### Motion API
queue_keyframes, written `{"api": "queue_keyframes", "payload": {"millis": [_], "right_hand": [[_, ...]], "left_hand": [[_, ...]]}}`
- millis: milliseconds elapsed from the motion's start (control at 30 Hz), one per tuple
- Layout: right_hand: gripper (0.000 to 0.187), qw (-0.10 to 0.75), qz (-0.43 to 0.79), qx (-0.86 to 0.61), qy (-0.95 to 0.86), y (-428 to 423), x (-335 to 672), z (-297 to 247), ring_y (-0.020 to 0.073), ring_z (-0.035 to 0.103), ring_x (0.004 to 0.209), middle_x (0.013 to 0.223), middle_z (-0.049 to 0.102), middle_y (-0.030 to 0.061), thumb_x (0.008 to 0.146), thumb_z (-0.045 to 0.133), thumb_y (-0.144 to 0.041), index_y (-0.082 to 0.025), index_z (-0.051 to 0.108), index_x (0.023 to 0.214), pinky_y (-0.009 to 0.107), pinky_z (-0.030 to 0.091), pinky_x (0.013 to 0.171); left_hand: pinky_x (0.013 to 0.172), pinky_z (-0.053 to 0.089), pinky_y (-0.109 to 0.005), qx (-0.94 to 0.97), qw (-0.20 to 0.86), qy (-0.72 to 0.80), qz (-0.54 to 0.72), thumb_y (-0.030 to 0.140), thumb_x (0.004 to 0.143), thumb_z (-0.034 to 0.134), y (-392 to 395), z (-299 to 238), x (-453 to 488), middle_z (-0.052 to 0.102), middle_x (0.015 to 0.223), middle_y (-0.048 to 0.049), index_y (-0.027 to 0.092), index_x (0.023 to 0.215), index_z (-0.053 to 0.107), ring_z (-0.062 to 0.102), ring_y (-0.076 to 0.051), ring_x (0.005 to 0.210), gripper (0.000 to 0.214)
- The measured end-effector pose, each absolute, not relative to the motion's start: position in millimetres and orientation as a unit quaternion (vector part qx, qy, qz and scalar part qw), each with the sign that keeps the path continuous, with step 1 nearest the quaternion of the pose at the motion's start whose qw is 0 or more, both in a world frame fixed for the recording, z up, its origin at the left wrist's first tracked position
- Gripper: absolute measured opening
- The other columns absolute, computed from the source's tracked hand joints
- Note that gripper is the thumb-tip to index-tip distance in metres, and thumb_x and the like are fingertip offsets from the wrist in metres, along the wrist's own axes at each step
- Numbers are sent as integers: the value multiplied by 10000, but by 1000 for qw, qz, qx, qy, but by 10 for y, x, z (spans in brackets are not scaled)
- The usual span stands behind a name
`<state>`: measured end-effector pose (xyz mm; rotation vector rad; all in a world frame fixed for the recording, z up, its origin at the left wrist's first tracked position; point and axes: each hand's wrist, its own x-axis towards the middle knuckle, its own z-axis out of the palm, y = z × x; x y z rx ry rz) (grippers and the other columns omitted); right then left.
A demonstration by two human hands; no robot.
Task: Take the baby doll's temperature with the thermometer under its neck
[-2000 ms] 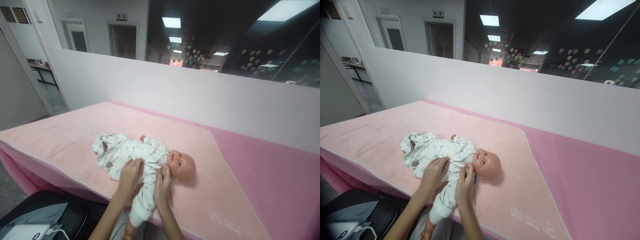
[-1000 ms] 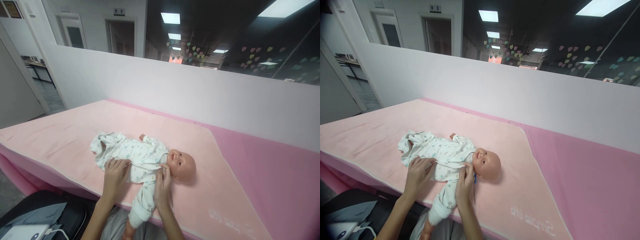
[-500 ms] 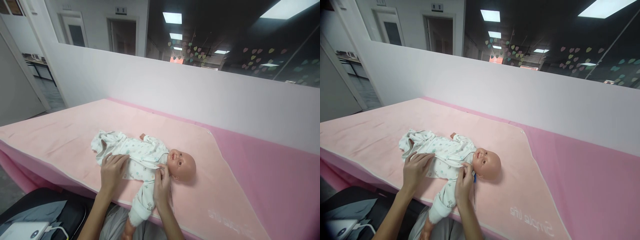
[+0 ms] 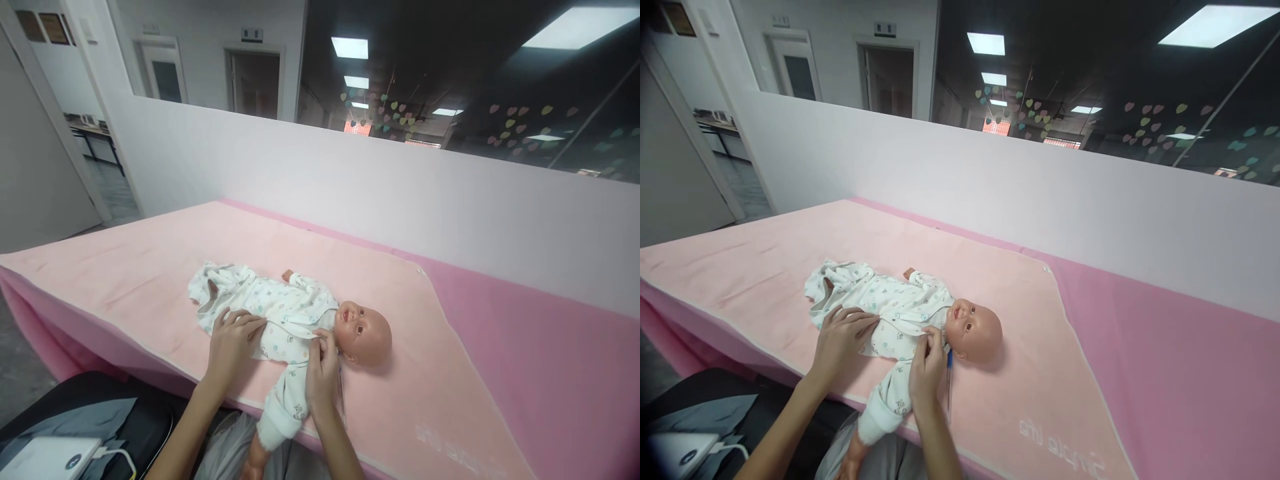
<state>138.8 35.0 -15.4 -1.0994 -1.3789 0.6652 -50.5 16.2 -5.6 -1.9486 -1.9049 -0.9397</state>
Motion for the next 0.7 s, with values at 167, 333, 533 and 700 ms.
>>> {"api": "queue_keyframes", "payload": {"millis": [167,333,533,700], "right_hand": [[215,586,282,-462,-603,358,1394,-128,174,532,662,736,611,20,844,416,-327,-192,573,902,264,382,625],[249,565,256,-467,-630,274,1407,-73,189,566,693,804,643,49,855,402,-316,-189,588,961,273,396,637],[354,531,172,-499,-662,-209,1648,-162,193,573,599,728,638,52,864,395,-313,-162,520,1158,264,385,531],[327,508,63,-554,-657,-517,2027,-170,196,585,686,771,638,84,878,344,-274,-147,564,1083,272,410,599]], "left_hand": [[1013,190,-555,-661,124,-672,-310,301,805,538,242,34,-475,721,779,-14,286,738,703,580,-268,888,179],[1025,193,-541,-649,176,-681,-291,200,771,488,295,110,-343,685,639,-37,248,644,676,583,-256,817,231],[961,314,-436,-661,206,-659,-293,162,718,463,280,123,-422,660,611,-44,212,667,643,576,-235,763,194],[862,366,-406,-692,189,-634,-290,175,653,498,289,138,-590,663,629,-61,184,660,619,565,-254,755,122]]}}
